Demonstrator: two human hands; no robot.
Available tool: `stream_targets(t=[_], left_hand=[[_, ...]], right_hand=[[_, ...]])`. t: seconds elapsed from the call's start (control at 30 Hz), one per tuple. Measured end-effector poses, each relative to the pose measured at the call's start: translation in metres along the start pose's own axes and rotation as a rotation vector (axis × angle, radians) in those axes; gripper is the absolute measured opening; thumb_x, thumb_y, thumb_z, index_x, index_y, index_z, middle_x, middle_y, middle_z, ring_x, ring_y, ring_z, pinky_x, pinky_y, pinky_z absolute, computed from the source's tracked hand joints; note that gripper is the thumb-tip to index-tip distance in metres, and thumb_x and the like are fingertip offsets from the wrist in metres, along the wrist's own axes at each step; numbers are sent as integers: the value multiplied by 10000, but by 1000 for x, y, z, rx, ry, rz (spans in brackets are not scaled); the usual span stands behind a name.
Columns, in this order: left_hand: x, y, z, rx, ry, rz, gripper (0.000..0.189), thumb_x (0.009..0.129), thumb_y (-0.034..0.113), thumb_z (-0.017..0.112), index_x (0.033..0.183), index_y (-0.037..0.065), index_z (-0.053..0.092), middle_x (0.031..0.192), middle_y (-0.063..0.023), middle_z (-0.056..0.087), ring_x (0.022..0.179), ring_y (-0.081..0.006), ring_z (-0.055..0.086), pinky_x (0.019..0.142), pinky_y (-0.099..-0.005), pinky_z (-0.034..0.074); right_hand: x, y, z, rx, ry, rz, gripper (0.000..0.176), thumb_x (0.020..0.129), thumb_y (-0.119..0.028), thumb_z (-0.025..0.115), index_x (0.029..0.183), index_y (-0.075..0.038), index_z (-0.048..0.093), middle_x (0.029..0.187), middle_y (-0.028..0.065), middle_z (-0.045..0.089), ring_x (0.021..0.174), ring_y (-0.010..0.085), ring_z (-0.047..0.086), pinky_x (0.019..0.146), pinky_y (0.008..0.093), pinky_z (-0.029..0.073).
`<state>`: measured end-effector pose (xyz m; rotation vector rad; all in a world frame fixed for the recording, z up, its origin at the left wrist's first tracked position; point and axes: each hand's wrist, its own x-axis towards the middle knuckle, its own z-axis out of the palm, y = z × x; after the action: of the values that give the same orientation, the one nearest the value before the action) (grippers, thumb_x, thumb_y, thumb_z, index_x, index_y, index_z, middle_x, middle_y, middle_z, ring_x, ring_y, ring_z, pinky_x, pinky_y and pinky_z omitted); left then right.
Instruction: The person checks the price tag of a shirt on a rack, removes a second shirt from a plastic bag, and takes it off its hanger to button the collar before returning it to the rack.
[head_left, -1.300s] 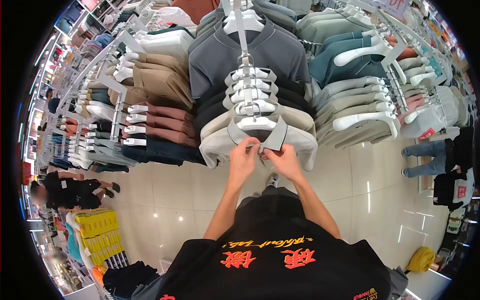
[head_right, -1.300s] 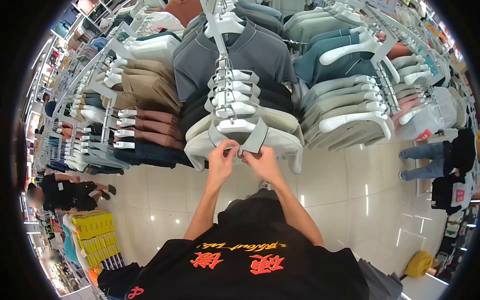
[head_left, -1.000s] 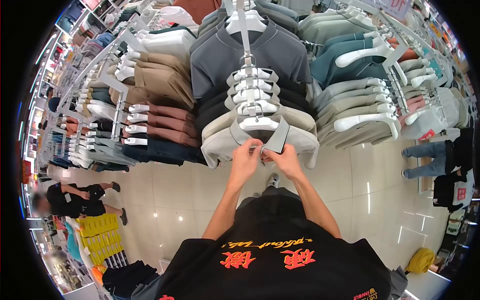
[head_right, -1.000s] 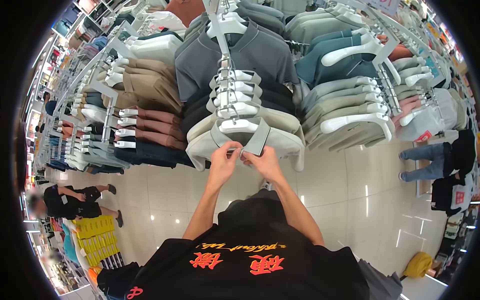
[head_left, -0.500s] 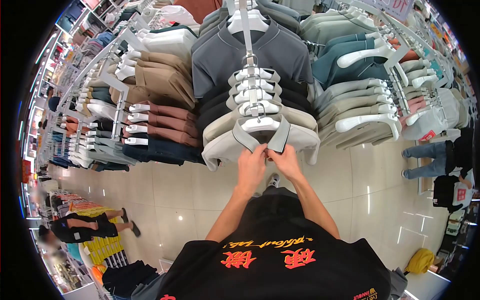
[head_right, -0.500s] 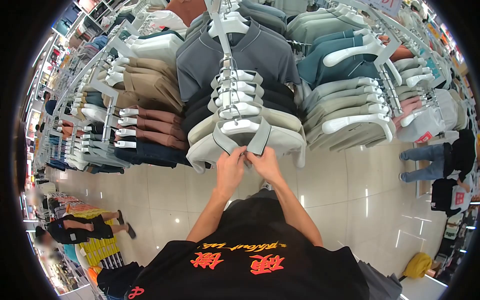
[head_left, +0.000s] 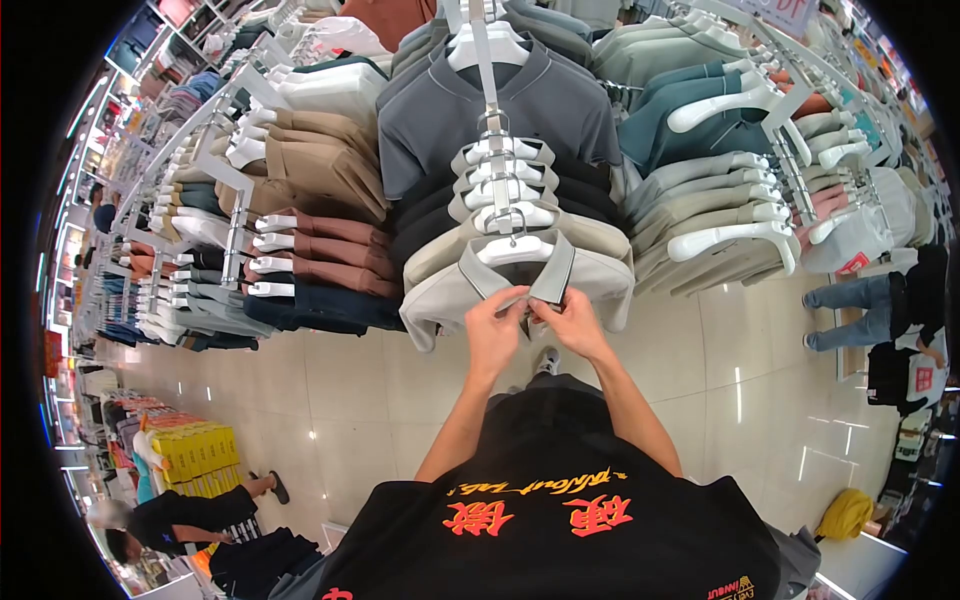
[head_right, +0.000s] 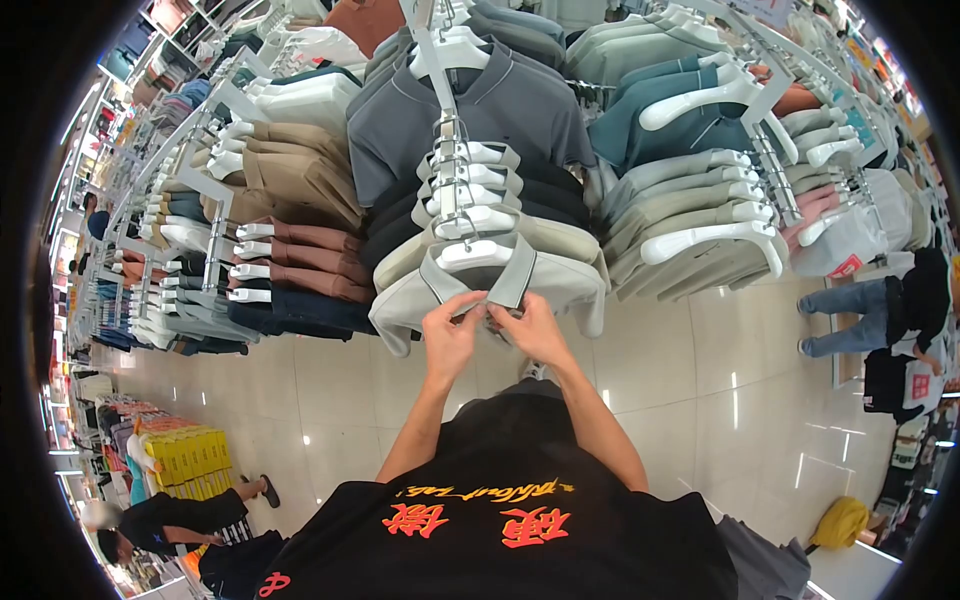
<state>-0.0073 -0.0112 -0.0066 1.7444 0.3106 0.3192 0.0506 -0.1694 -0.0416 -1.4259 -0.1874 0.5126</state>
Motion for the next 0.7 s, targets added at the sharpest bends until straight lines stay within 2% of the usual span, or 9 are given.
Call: stream_targets(t=[0.07,0.17,0.27,0.37,0.47,0.57,0.67,0.7], left_hand=[[1,0,-2,-16,-19,-3,224,973,-33,730,1170,20,821,871,26,724,694,-29,499,623,-229,450],[2,1,0,-26,25,40,217,988,-18,722,1181,17,814,838,38,708,674,-27,485,579,-248,405],[4,7,-4,-114,43,-84,220,1005,2,710,1200,24,810,820,56,681,662,-23,463,563,-251,369],[11,11,-10,39,66,-51,194,1014,25,706,1184,20,799,801,39,661,651,-32,466,565,-259,367],[13,12,-12,155,-42,-20,178,1023,40,696,1184,10,767,794,-11,682,638,-65,492,575,-292,401],[15,-6,-6,173,-47,102,160,1031,44,679,1173,6,742,785,-75,692,624,-104,519,586,-333,434],[13,19,-12,248,-146,-18,148,1047,48,640,1180,16,696,800,-195,694,693,-302,651,672,-439,498],[13,14,-12,258,-147,25,149,1057,54,624,1188,10,677,831,-204,692,739,-324,654,700,-454,500]], right_hand=[[1,1,1,-43,9,-11,207,1028,-134,729,1135,44,732,998,35,760,859,95,698,753,278,569],[5,-1,5,3,10,-36,206,1020,-115,718,1146,48,726,1006,46,756,856,107,704,750,281,583],[12,3,5,61,21,-70,210,1005,-79,710,1163,59,716,1013,61,752,874,119,713,762,292,598],[16,-5,-2,59,54,-99,205,989,-43,700,1164,64,708,1005,72,746,891,128,719,783,303,609],[16,-5,-4,-20,28,-117,215,969,-46,759,1151,58,711,1013,73,756,896,128,718,789,302,607],[8,-18,14,-56,138,-160,255,950,-76,830,1143,45,715,1017,70,771,883,127,719,783,298,605],[13,-10,13,-33,97,-111,294,932,-103,875,1138,33,715,1028,73,784,888,125,724,784,296,604],[14,-7,13,-8,99,-106,287,934,-98,872,1136,32,714,1025,73,784,889,124,725,786,296,604]])
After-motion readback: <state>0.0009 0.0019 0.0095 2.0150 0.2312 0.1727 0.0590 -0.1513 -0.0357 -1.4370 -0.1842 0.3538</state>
